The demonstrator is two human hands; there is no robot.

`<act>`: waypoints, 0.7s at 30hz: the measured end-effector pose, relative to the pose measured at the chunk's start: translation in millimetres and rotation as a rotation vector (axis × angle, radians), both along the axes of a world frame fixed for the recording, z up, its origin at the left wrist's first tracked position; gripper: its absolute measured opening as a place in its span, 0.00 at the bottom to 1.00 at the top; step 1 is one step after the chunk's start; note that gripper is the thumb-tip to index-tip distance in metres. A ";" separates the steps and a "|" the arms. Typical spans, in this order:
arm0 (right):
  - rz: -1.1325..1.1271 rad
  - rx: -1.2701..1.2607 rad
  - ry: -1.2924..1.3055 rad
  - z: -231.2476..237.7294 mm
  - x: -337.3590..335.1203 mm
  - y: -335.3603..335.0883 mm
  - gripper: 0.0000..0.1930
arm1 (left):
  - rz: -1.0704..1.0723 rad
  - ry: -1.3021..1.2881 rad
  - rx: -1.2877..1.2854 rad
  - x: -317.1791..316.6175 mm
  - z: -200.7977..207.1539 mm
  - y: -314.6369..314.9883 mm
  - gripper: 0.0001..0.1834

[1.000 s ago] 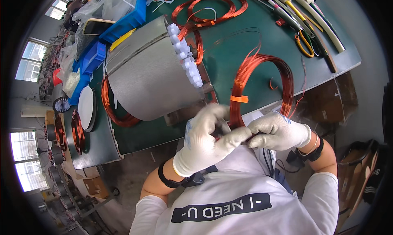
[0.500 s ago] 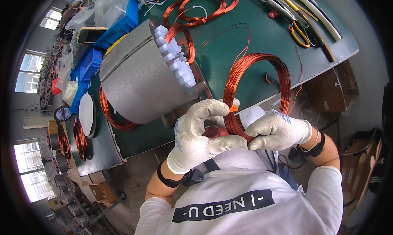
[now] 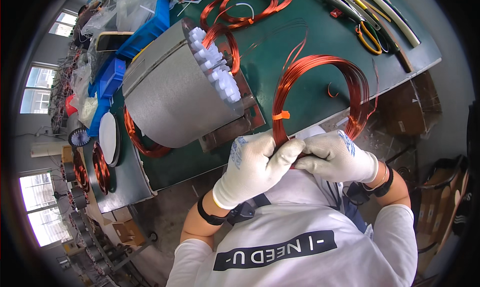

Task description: Manually inserting copper wire coils into a motor stator using a flat tool and spacers.

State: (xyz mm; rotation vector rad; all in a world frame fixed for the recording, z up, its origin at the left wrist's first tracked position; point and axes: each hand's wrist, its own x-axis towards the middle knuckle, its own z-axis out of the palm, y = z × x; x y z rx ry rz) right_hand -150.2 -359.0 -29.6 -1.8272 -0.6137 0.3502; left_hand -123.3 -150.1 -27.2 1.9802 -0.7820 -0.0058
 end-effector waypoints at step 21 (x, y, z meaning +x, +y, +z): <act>0.063 -0.247 -0.445 23.8 -15.4 21.4 0.15 | 0.238 -0.295 0.310 19.0 99.8 -10.2 0.20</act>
